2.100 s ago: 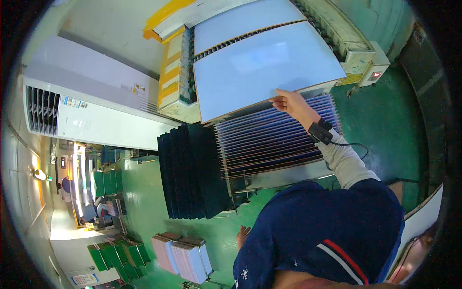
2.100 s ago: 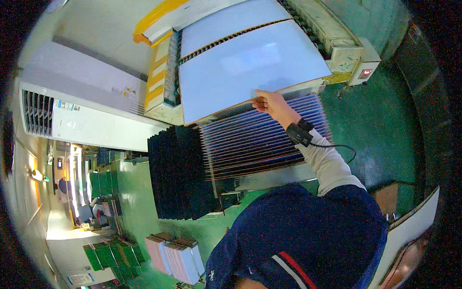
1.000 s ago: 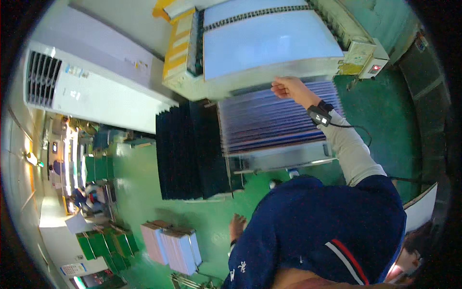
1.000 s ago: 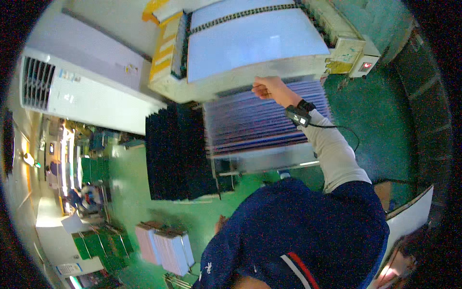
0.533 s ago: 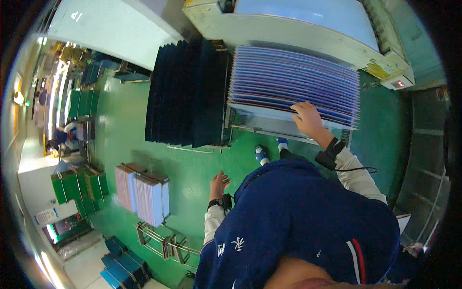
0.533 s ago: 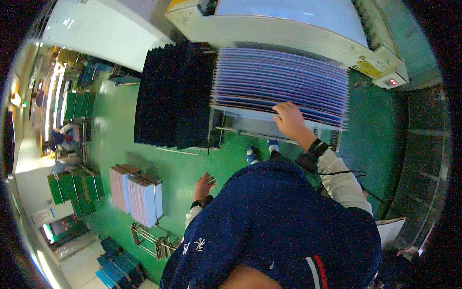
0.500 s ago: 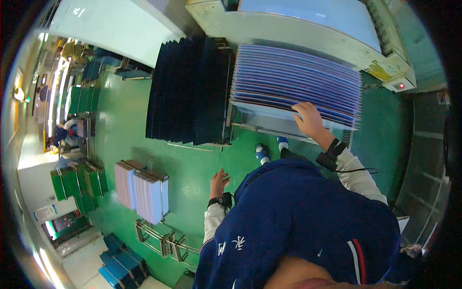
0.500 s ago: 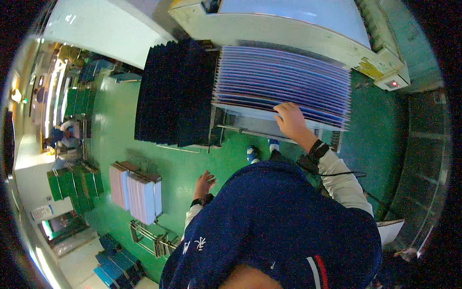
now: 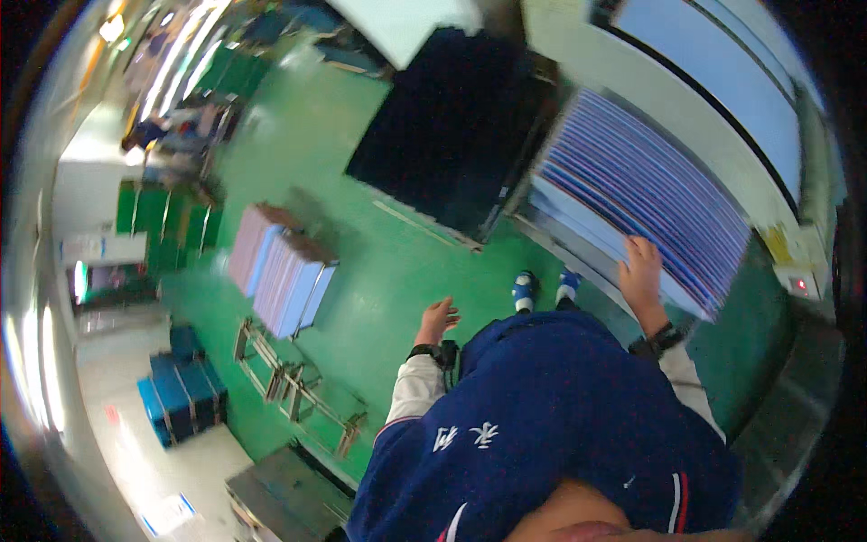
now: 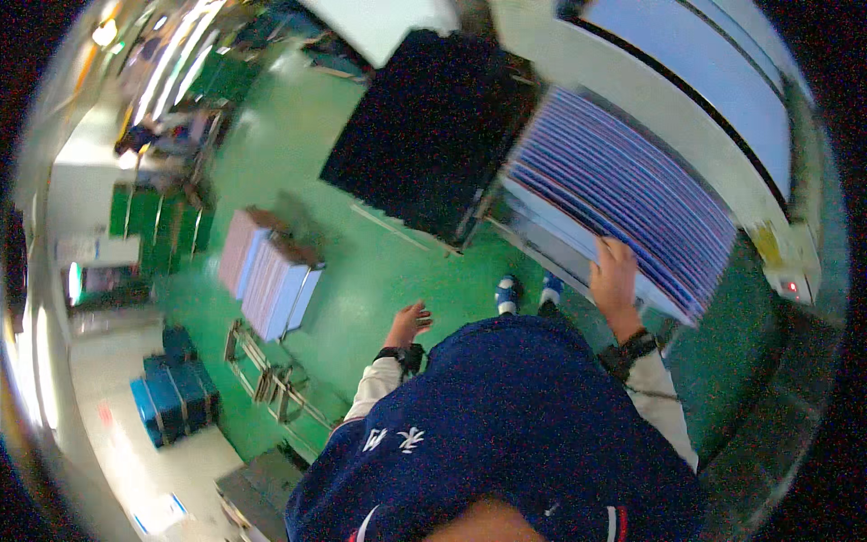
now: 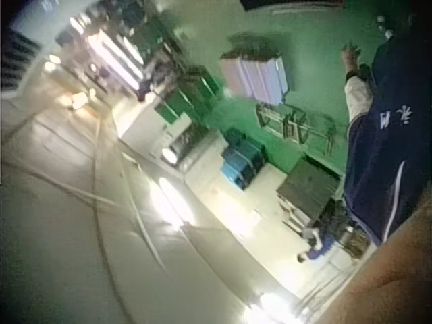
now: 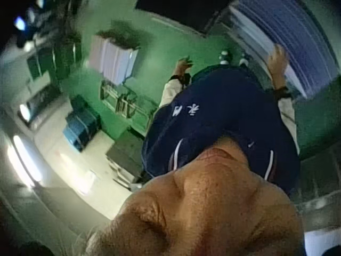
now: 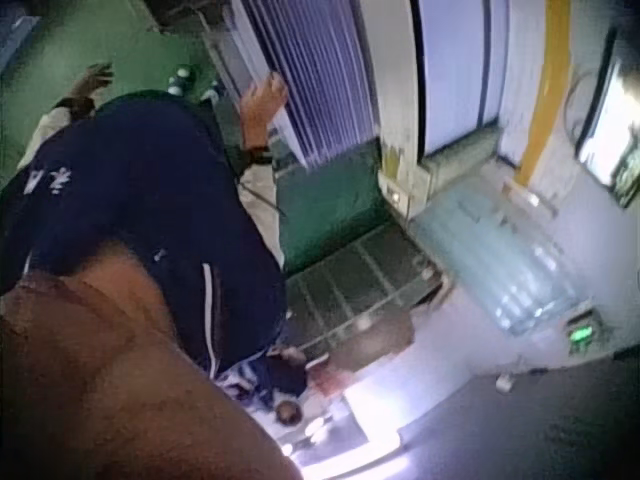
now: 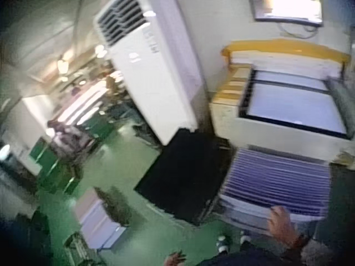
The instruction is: Manually picking up thin blue panels and placing them into a rack or machine slot.
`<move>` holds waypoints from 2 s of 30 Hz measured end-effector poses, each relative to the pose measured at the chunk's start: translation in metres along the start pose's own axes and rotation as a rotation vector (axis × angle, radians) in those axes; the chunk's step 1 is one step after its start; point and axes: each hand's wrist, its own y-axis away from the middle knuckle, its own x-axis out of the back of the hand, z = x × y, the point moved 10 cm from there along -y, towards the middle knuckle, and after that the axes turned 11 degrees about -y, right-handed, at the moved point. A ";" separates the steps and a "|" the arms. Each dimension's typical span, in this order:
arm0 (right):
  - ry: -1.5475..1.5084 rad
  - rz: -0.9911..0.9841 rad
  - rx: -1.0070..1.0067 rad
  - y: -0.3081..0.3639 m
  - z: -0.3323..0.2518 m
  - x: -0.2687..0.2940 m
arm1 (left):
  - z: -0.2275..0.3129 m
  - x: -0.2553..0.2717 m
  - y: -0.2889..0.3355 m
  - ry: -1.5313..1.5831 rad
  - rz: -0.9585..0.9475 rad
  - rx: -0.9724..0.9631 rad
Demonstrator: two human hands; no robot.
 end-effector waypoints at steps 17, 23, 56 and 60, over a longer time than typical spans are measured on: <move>0.133 -0.038 -0.015 0.007 0.007 -0.020 | 0.341 -0.002 0.110 -0.750 0.852 -1.086; 0.035 -0.094 -0.192 0.010 0.026 -0.036 | 0.378 -0.064 0.105 -1.038 0.822 -1.192; -0.147 0.642 -0.296 -0.001 0.080 0.329 | 0.357 -0.079 0.102 -1.174 0.868 -1.090; -0.094 0.884 -0.315 0.029 0.065 0.375 | 0.358 -0.086 0.101 -1.165 0.868 -1.102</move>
